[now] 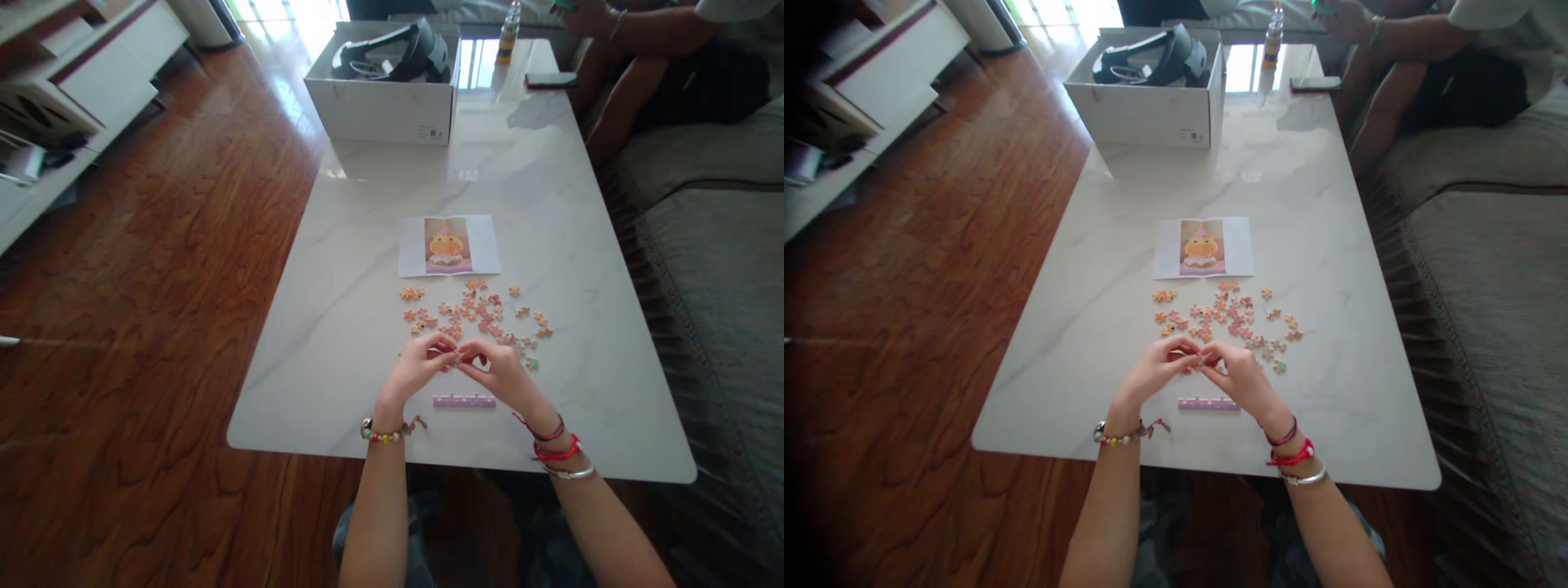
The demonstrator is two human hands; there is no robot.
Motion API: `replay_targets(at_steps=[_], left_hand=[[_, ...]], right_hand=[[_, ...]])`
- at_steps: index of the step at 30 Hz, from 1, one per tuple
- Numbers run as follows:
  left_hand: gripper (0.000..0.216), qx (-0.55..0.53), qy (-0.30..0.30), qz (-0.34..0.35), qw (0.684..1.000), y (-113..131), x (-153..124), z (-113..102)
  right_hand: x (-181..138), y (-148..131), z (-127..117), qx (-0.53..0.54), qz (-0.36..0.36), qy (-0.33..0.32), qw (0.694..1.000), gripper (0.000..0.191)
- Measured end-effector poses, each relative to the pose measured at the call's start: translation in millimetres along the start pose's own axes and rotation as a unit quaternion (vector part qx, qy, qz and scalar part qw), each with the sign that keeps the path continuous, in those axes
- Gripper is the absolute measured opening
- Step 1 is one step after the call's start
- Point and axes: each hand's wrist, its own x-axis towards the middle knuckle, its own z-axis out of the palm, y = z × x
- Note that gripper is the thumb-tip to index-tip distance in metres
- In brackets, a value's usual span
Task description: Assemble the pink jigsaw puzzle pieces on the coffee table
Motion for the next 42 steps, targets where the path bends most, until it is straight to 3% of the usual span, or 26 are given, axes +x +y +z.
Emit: replay_targets(at_steps=[6,13,20,32,35,39,42], left_hand=[[0.015,-0.003,0.043,-0.022,0.999,-9,-8,3],[0.009,0.206,0.156,-0.004,0.966,-16,-10,4],[0.008,0.323,0.136,0.014,0.936,-15,-7,6],[0.007,0.363,0.111,-0.014,0.925,-13,1,6],[0.007,0.369,0.109,-0.018,0.923,-12,1,6],[0.007,0.37,0.103,-0.017,0.923,-12,1,5],[0.005,0.368,0.102,-0.011,0.924,-12,0,4]], right_hand=[[-8,0,2,0.045,0.076,-0.018,0.996,0.021],[-15,5,12,-0.004,0.114,0.005,0.993,0.017],[-11,7,21,-0.045,0.098,0.023,0.994,0.014],[-1,16,15,-0.051,0.037,-0.02,0.998,0.026],[0,16,16,-0.067,0.026,0.001,0.997,0.028],[1,11,15,-0.017,0.035,0.05,0.998,0.027],[2,10,13,0.041,0.065,0.046,0.996,0.027]])
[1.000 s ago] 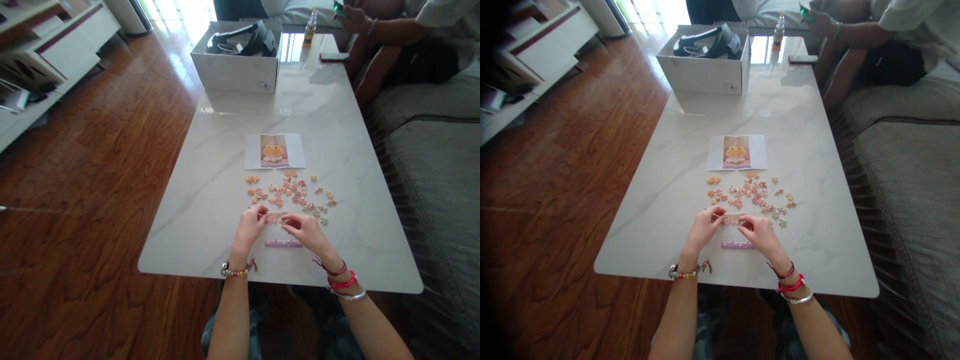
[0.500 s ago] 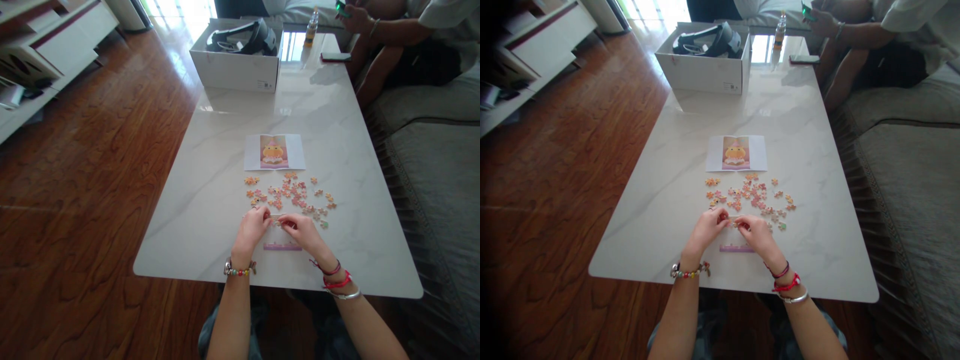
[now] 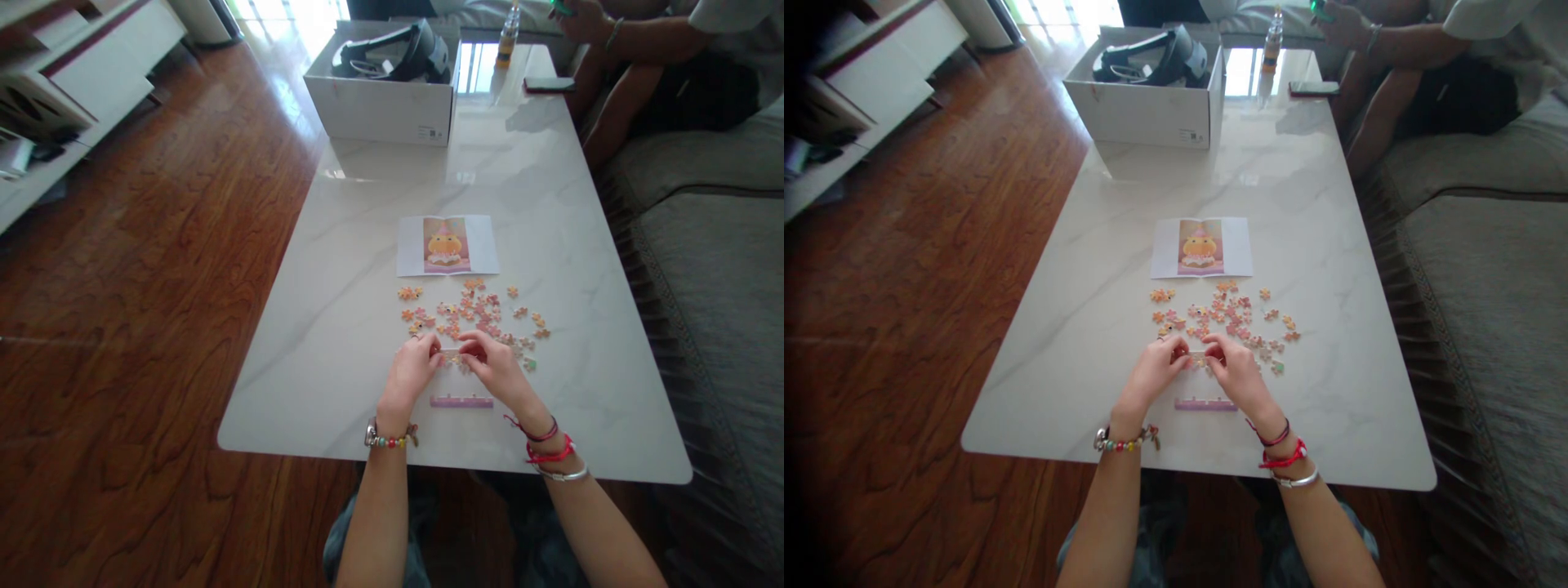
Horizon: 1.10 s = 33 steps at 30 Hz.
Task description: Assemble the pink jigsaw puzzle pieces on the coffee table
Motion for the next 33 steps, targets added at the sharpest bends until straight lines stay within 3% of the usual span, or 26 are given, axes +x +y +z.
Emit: replay_targets(at_steps=[4,10,14,17,19,23,27,30,33], left_hand=[[0.005,-0.001,-0.001,0.0,1.0,-1,-1,0],[0.004,-0.005,-0.002,0.001,1.0,-2,0,1],[0.004,-0.007,-0.005,0.0,1.0,-4,3,2],[0.004,-0.012,-0.013,-0.004,1.0,-5,5,2],[0.005,-0.017,-0.016,-0.006,1.0,-6,6,2],[0.005,-0.025,-0.013,-0.001,1.0,-8,8,2],[0.004,-0.025,-0.014,-0.006,1.0,-9,10,2],[0.004,-0.018,-0.02,-0.007,1.0,-8,11,2],[0.006,-0.009,-0.024,-0.011,1.0,-7,13,1]], right_hand=[[0,4,-3,0.03,0.019,-0.016,0.999,0.027],[2,5,-11,-0.034,0.008,0.004,0.999,0.015],[4,15,-35,-0.042,0.043,0.106,0.993,0.014],[1,33,-66,-0.045,0.096,0.207,0.973,0.017],[-3,46,-87,-0.044,0.139,0.236,0.961,0.021],[-14,65,-115,-0.02,0.184,0.165,0.969,0.024],[-20,71,-121,-0.116,0.194,0.095,0.969,0.018],[-18,69,-119,-0.185,0.169,0.087,0.964,0.016],[-13,67,-117,-0.197,0.13,0.125,0.964,0.019]])
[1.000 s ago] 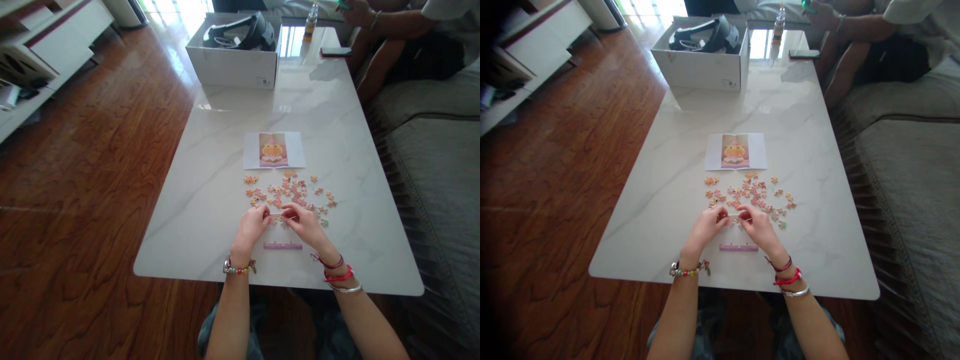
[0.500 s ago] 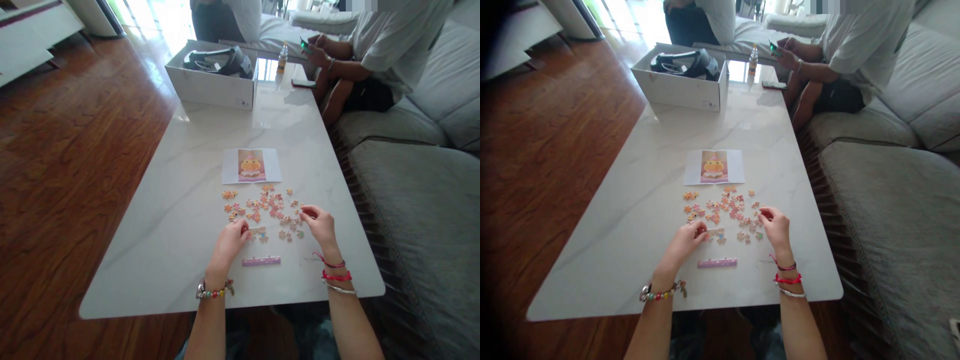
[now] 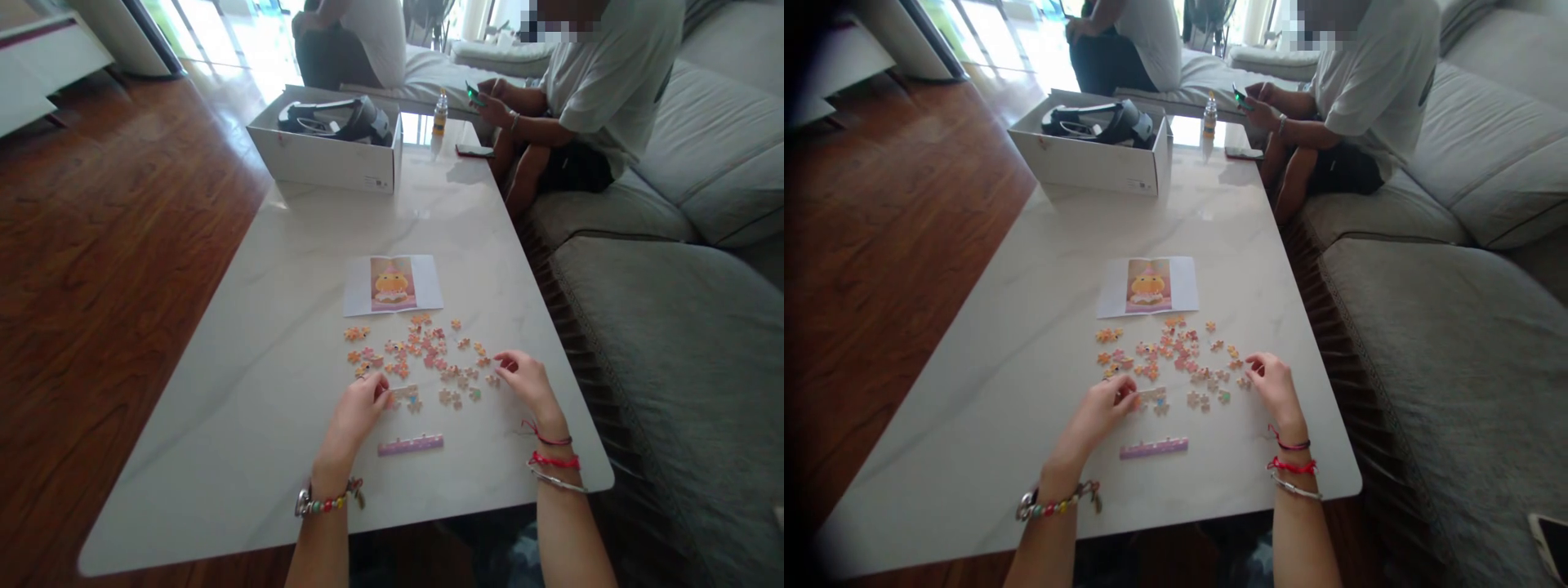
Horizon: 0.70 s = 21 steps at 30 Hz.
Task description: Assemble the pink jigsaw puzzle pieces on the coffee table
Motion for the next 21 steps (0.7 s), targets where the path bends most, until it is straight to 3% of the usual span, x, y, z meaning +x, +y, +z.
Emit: replay_targets(at_steps=[3,9,21], left_hand=[[0.009,0.006,0.001,-0.003,1.0,1,1,0],[0.011,0.013,0.002,-0.001,1.0,6,0,-4],[0.012,0.011,0.01,0.011,1.0,6,-4,-4]], right_hand=[[3,-4,5,-0.009,-0.042,0.032,0.999,0.021],[5,-7,14,-0.032,-0.079,0.011,0.996,0.009],[3,-6,19,-0.053,-0.058,0.004,0.997,0.014]])
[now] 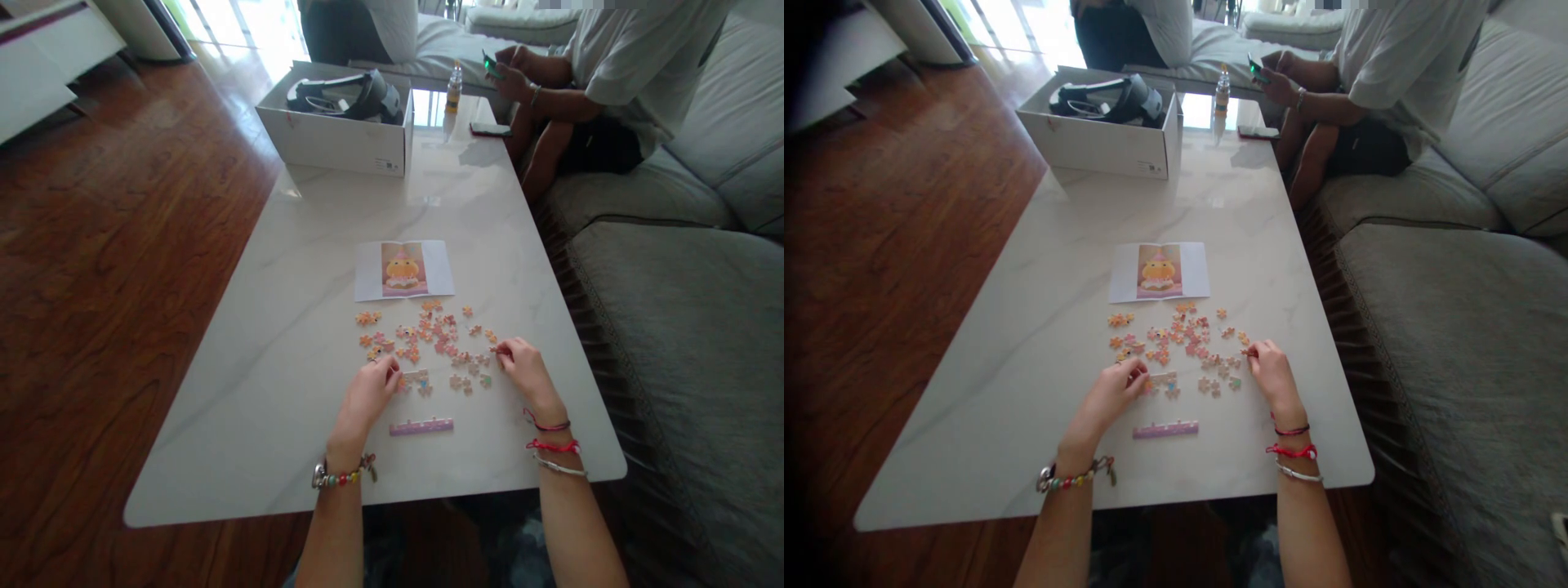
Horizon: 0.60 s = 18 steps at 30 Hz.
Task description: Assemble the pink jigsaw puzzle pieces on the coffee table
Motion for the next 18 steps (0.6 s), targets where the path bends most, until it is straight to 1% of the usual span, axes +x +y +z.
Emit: replay_targets(at_steps=[3,5,7,11,13,15,16,18], left_hand=[[0.012,-0.002,0.002,0.007,1.0,-1,-1,1],[0.012,-0.003,0.006,0.01,1.0,-3,-1,2],[0.012,-0.003,0.009,0.009,1.0,-4,-1,3],[0.011,-0.001,0.013,0.009,1.0,-5,-3,4],[0.012,0.003,0.013,0.01,1.0,-5,-4,3],[0.013,0.009,0.013,0.014,1.0,-3,-5,2],[0.013,0.011,0.014,0.015,1.0,-3,-5,1],[0.013,0.013,0.017,0.012,1.0,-2,-5,-1]], right_hand=[[-2,-12,-5,0.06,0.017,-0.004,0.998,0.017],[-4,-24,-6,0.136,0.026,-0.032,0.99,0.018],[-6,-37,-3,0.222,0.035,-0.076,0.971,0.021],[-11,-61,5,0.354,0.052,-0.17,0.918,0.033],[-13,-70,8,0.39,0.063,-0.208,0.895,0.032],[-15,-76,11,0.413,0.069,-0.23,0.878,0.028],[-15,-79,12,0.419,0.063,-0.236,0.874,0.027],[-16,-82,16,0.416,0.034,-0.24,0.877,0.026]])
